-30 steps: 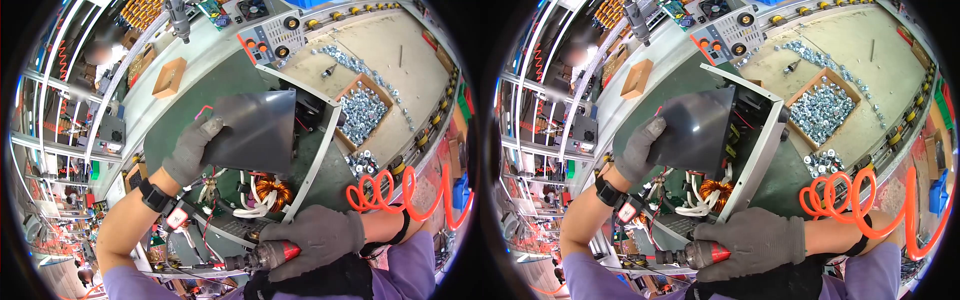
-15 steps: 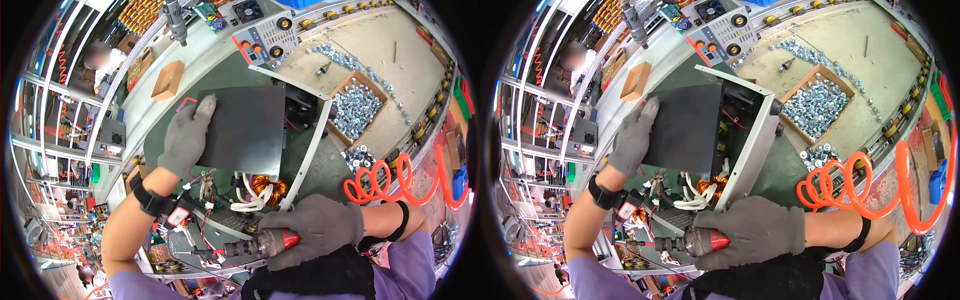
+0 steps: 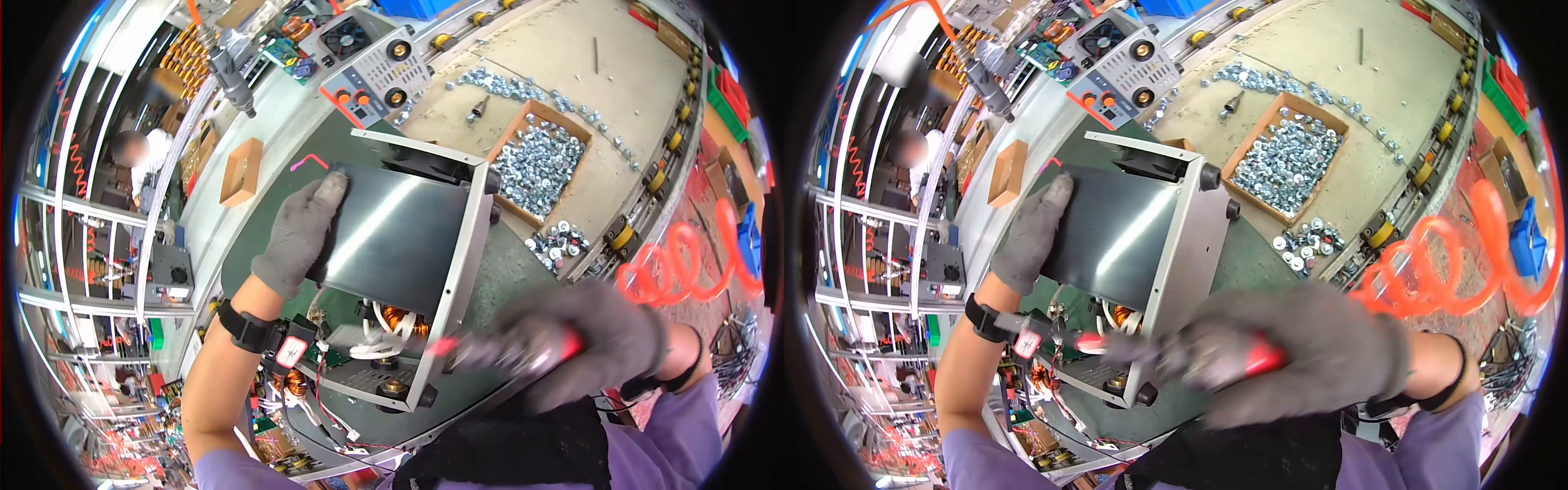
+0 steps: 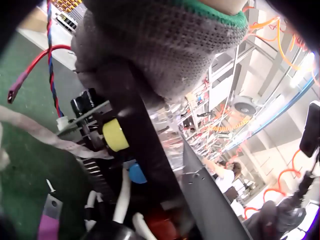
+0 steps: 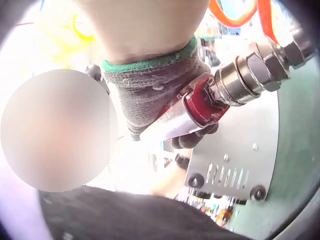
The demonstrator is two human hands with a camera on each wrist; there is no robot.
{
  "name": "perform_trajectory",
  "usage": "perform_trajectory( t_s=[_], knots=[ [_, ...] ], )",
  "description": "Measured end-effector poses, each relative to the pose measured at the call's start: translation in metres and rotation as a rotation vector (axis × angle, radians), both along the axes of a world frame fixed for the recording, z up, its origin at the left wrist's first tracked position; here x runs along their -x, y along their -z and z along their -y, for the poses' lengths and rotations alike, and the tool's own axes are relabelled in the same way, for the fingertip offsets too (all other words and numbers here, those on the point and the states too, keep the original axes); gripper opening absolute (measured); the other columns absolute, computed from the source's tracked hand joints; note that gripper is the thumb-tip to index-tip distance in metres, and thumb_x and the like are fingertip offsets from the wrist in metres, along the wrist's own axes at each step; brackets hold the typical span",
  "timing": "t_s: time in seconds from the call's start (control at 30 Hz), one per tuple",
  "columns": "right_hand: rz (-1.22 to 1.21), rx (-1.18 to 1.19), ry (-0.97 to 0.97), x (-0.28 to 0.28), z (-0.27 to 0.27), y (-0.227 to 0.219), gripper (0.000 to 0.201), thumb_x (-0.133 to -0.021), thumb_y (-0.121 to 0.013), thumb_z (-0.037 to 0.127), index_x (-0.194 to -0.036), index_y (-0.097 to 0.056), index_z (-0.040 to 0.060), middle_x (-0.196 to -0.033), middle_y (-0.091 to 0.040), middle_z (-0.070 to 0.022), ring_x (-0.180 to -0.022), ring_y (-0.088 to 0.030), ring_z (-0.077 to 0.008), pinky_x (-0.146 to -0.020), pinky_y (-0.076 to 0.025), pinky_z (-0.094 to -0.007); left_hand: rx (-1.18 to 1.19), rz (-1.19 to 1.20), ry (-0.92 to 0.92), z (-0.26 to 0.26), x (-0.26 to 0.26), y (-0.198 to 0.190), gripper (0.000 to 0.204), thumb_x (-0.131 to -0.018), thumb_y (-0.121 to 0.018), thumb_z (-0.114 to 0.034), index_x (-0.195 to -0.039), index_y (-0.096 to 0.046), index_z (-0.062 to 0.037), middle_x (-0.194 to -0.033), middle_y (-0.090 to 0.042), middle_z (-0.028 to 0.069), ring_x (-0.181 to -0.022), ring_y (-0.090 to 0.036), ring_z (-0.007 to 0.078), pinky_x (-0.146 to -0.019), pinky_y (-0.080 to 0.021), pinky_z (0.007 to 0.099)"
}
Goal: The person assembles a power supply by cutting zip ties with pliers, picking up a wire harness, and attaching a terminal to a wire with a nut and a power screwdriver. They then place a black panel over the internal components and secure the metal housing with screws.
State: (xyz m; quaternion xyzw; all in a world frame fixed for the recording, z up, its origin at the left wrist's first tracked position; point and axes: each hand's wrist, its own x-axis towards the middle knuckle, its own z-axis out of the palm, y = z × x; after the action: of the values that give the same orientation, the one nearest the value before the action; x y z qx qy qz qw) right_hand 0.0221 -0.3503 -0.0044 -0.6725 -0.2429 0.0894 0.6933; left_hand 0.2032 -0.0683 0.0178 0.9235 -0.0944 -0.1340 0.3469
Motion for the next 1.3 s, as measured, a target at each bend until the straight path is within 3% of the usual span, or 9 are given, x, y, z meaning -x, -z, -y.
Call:
perform_trajectory(
  t_s=[0.1,0.17,0.23,0.37,0.67,0.83,0.97,1.13,1.3],
  knots=[
    [-0.268,0.250,0.243,0.017,0.050,-0.016,0.071,-0.061,-0.091,0.037,-0.115,-0.059,0.0040,-0.097,-0.067,-0.0107,-0.086,-0.066,-0.0207,-0.074,-0.052,-0.0321,0.306,-0.238,-0.056,0.000,-0.003,-0.001,0.061,-0.096,-0.054,-0.048,-0.131,-0.056,0.0025,-0.112,-0.064,0.0058,-0.097,-0.058,0.0120,-0.091,-0.044,0.0264],
    [-0.348,0.339,0.319,0.019,0.064,-0.020,0.074,-0.058,-0.092,0.036,-0.116,-0.058,0.0037,-0.097,-0.067,-0.0104,-0.087,-0.066,-0.0211,-0.074,-0.052,-0.0327,0.321,-0.255,-0.023,-0.006,-0.012,0.003,0.059,-0.096,-0.054,-0.047,-0.129,-0.057,0.0023,-0.111,-0.065,0.0061,-0.096,-0.058,0.0115,-0.090,-0.044,0.0257],
    [-0.230,0.680,0.413,0.019,0.068,-0.017,0.078,-0.055,-0.092,0.033,-0.118,-0.056,0.0041,-0.093,-0.068,-0.0117,-0.085,-0.068,-0.0258,-0.074,-0.052,-0.0354,0.350,-0.278,-0.003,-0.004,-0.014,0.003,0.057,-0.097,-0.054,-0.047,-0.123,-0.060,0.0024,-0.108,-0.066,0.0068,-0.092,-0.060,0.0104,-0.085,-0.046,0.0244],
    [-0.222,0.771,0.416,0.012,0.070,0.007,0.079,-0.058,-0.090,0.035,-0.121,-0.053,0.0053,-0.085,-0.067,-0.0170,-0.082,-0.068,-0.0356,-0.073,-0.053,-0.0407,0.364,-0.314,0.033,-0.001,-0.017,0.001,0.055,-0.097,-0.053,-0.048,-0.119,-0.062,0.0021,-0.104,-0.067,0.0066,-0.087,-0.061,0.0103,-0.081,-0.048,0.0249],
    [-0.052,0.986,0.509,0.004,0.058,0.007,0.074,-0.059,-0.088,0.036,-0.118,-0.054,0.0082,-0.082,-0.067,-0.0188,-0.078,-0.066,-0.0415,-0.067,-0.052,-0.0447,0.418,-0.331,-0.006,0.003,-0.013,-0.005,0.051,-0.098,-0.053,-0.043,-0.119,-0.063,0.0023,-0.102,-0.068,0.0064,-0.086,-0.061,0.0096,-0.081,-0.049,0.0259],
    [0.162,1.104,0.567,-0.002,0.052,0.010,0.071,-0.061,-0.087,0.031,-0.118,-0.054,0.0051,-0.082,-0.066,-0.0177,-0.074,-0.067,-0.0385,-0.063,-0.052,-0.0426,0.312,-0.358,-0.033,0.000,-0.012,-0.010,0.052,-0.098,-0.054,-0.043,-0.120,-0.062,0.0032,-0.098,-0.069,0.0069,-0.081,-0.062,0.0104,-0.077,-0.050,0.0260],
    [0.249,1.144,0.563,-0.007,0.053,0.009,0.070,-0.061,-0.087,0.028,-0.118,-0.054,0.0055,-0.082,-0.067,-0.0158,-0.073,-0.067,-0.0369,-0.063,-0.052,-0.0416,0.440,-0.490,-0.162,-0.010,-0.016,0.008,0.053,-0.098,-0.053,-0.045,-0.116,-0.065,0.0028,-0.095,-0.069,0.0090,-0.078,-0.063,0.0129,-0.076,-0.051,0.0279],
    [0.279,1.288,0.562,-0.007,0.052,0.002,0.070,-0.060,-0.087,0.026,-0.118,-0.054,0.0060,-0.084,-0.067,-0.0148,-0.074,-0.067,-0.0359,-0.064,-0.052,-0.0421,0.160,-0.094,0.181,-0.009,-0.022,0.004,0.059,-0.097,-0.048,-0.051,-0.107,-0.067,0.0044,-0.088,-0.069,0.0122,-0.079,-0.063,0.0154,-0.077,-0.050,0.0306],
    [0.289,1.346,0.558,-0.007,0.048,-0.003,0.070,-0.058,-0.087,0.022,-0.117,-0.054,0.0044,-0.085,-0.068,-0.0145,-0.074,-0.068,-0.0338,-0.067,-0.052,-0.0400,0.160,-0.118,0.208,-0.009,-0.027,0.003,0.059,-0.096,-0.048,-0.052,-0.108,-0.066,0.0033,-0.078,-0.064,0.0118,-0.074,-0.058,0.0154,-0.076,-0.049,0.0323]
  ],
)
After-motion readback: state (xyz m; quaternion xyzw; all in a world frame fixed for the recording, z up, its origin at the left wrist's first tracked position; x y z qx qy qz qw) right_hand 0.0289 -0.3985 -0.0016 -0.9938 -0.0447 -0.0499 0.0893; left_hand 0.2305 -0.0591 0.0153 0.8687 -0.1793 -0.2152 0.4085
